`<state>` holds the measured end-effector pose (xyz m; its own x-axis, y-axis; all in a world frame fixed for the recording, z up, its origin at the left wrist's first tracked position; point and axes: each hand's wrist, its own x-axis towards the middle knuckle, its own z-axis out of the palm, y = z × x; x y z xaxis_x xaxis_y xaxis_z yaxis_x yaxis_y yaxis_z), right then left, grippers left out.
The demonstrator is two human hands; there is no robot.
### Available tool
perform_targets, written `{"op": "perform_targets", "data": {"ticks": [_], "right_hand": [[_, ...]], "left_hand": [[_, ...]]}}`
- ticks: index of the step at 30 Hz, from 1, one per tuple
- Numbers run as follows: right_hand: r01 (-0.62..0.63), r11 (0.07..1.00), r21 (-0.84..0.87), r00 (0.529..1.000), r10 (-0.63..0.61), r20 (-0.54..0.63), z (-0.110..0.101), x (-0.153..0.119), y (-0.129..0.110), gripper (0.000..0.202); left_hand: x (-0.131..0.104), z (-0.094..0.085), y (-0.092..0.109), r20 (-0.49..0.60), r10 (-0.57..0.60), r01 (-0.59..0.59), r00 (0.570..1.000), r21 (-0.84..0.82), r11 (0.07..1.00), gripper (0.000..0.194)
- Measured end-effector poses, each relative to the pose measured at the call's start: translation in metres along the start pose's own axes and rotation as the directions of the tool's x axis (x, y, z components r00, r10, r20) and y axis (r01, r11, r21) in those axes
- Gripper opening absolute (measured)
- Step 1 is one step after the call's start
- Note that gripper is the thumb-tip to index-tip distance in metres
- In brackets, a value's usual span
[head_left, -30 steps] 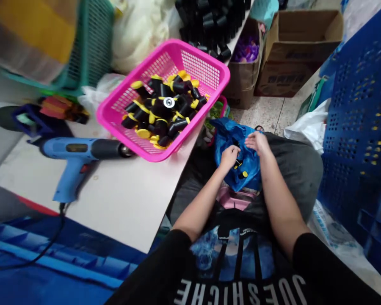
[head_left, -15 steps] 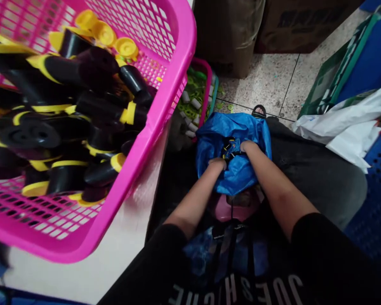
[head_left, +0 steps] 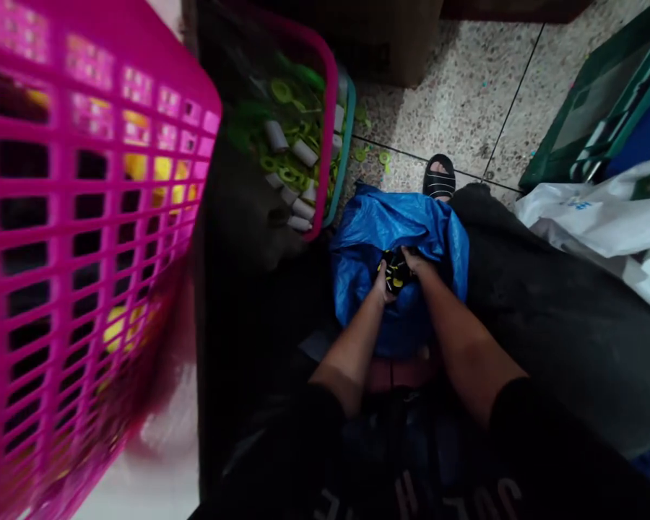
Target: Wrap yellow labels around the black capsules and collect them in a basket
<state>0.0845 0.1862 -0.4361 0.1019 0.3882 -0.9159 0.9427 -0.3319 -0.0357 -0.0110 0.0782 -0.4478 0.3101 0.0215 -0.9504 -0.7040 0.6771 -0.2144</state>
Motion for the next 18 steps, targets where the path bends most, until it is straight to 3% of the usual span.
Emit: {"op": "perform_targets", "data": {"ticks": [4,9,13,16,18], "right_hand": [[-0.032,0.999,-0.025,0.999,0.033,0.034,0.03,-0.006,-0.006,0.083],[0.088,0.996,-0.02,0.996,-0.087,0.014,0.044,-0.021,-0.024,0.071],[0.224,0.974,0.038,0.965,-0.216,-0.15,0.026,-0.053,-0.047,0.066],[0.309,0.947,0.086,0.899,-0.262,-0.35,0.01,-0.1,-0.058,0.064],[0.368,0.924,0.106,0.844,-0.284,-0.455,0.001,-0.139,-0.058,0.061]], "left_hand": [[0.007,0.009,0.001,-0.047,-0.029,0.023,0.998,-0.131,0.991,0.073],[-0.009,0.013,0.005,-0.063,0.052,-0.067,0.997,-0.272,0.96,0.067],[-0.048,0.023,0.02,-0.078,0.231,-0.244,0.97,-0.328,0.913,0.065],[-0.095,0.036,0.024,-0.033,0.409,-0.395,0.912,-0.342,0.853,0.052],[-0.132,0.045,0.016,0.006,0.51,-0.476,0.86,-0.351,0.807,0.044]]}}
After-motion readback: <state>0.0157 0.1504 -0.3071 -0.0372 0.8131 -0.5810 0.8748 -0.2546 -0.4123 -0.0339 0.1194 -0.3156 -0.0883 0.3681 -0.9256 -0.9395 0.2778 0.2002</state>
